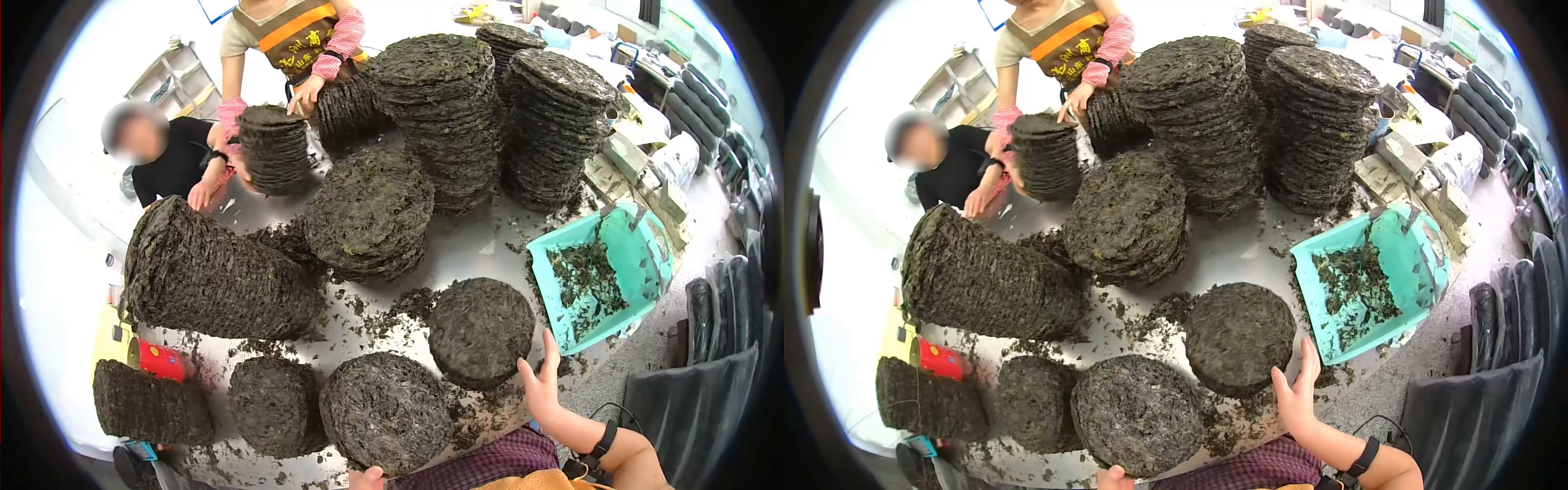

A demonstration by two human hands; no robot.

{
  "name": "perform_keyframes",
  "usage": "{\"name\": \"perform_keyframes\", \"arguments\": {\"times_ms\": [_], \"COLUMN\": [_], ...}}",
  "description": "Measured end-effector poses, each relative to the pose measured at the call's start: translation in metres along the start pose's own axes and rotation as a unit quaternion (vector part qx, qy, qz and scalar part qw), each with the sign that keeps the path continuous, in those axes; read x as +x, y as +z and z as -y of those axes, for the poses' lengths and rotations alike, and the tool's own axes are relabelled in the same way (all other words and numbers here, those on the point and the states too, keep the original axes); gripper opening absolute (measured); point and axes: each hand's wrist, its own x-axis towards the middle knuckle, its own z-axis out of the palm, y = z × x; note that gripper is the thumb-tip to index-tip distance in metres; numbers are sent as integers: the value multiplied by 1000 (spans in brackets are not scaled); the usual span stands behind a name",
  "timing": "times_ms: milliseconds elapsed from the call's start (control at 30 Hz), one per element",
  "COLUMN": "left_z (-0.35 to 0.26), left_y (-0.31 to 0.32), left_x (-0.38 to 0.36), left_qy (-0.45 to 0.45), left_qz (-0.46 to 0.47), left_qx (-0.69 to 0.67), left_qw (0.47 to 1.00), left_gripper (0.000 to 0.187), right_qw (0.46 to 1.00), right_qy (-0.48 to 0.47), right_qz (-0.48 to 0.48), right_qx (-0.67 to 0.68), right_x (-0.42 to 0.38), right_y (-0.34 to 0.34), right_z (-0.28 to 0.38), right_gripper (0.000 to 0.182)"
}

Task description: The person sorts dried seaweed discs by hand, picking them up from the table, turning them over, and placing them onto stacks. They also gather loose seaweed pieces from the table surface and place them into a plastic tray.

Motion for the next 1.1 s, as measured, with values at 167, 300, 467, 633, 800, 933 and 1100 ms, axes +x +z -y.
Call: {"name": "perform_keyframes", "arguments": {"times_ms": [167, 300, 467, 633, 800, 933, 1100], "left_z": [10, 10, -2, -10, 2, 1, 8], "left_y": [24, 38, 58, 47, 48, 60, 47], "left_x": [-3, 2, -4, -5, 1, 2, 5], "left_qy": [14, 22, -28, -55, -32, -80, -25], "left_qz": [15, 40, -85, -149, -80, -28, 10], "left_qx": [97, 168, 145, 149, 109, 154, 118], "left_qw": [995, 985, 985, 976, 990, 984, 993], "left_gripper": [63, 67, 63, 62, 64, 74, 80], "right_qw": [894, 843, 852, 959, 948, 849, 818], "right_qy": [-272, -307, -200, 0, -194, -313, -330], "right_qz": [346, 428, 456, 117, 239, 417, 465], "right_qx": [85, 109, 160, 259, 82, 89, 79], "right_x": [-17, -37, -20, 19, 0, -27, -26], "right_y": [-9, 6, -16, -19, -23, -2, 12], "right_z": [57, 92, 90, 39, 42, 92, 91], "right_gripper": [78, 86, 51, 44, 74, 86, 73]}}
